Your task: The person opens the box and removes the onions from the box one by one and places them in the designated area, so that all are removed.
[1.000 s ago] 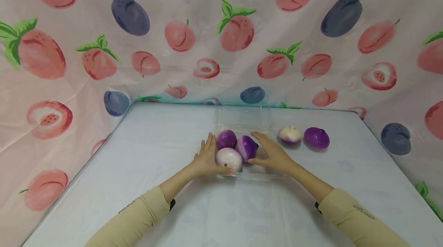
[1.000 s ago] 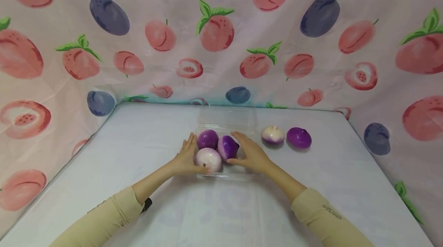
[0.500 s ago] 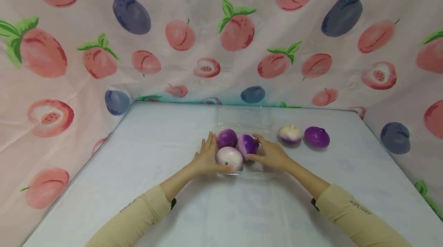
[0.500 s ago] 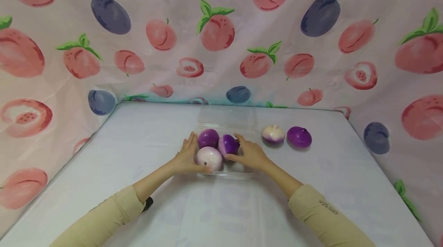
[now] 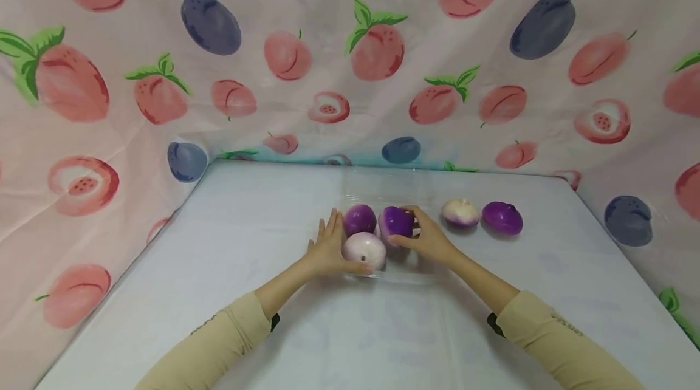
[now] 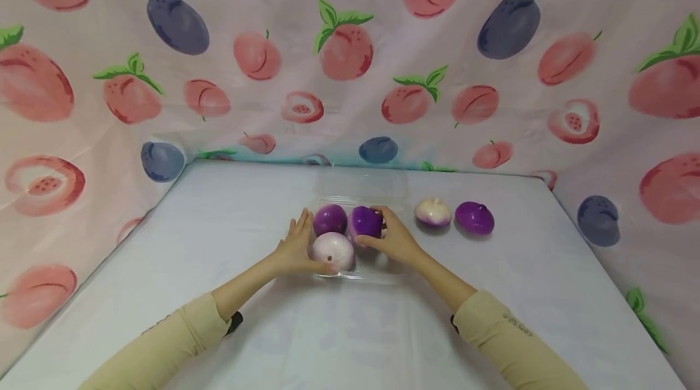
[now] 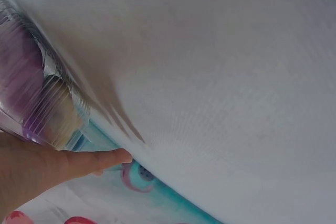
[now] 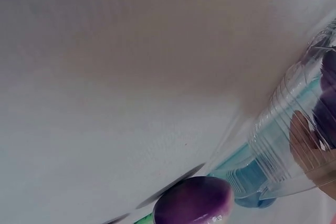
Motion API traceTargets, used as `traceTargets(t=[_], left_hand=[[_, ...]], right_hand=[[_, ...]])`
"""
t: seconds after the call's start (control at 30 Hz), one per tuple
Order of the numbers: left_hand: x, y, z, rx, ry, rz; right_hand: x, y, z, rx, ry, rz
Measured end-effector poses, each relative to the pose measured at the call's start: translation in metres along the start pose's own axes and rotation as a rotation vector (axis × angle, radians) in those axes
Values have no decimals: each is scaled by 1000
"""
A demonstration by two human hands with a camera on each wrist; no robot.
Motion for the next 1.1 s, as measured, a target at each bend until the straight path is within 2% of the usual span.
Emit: traceTargets(t=[0.13,0.3,0.5,0.7,1.1], left_hand=[[-1,1,1,-6,7,-4],[-2,2,2,-8,5,-8],[-1,4,3,-18,-7,-8],[-2,-1,3,-12,-12,-12],[-2,0,1,-15,-11,-12]], right_hand=[[1,-2,2,-37,-21,-86],[3,-6,6,-34,-30,-122],[9,-14,13,-41,-72,-86],[11,-24,15,-34,-112,-58],[5,-34,25,39,-89,-51]])
Point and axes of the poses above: each hand's wrist, its own z-axis away from the middle knuckle, its own y-axis out of the palm, x = y × z, the point moved 3 cm from there along -z, towards the middle knuckle, and after that the axes turned 4 degrees about -x, right-handed, at the moved point
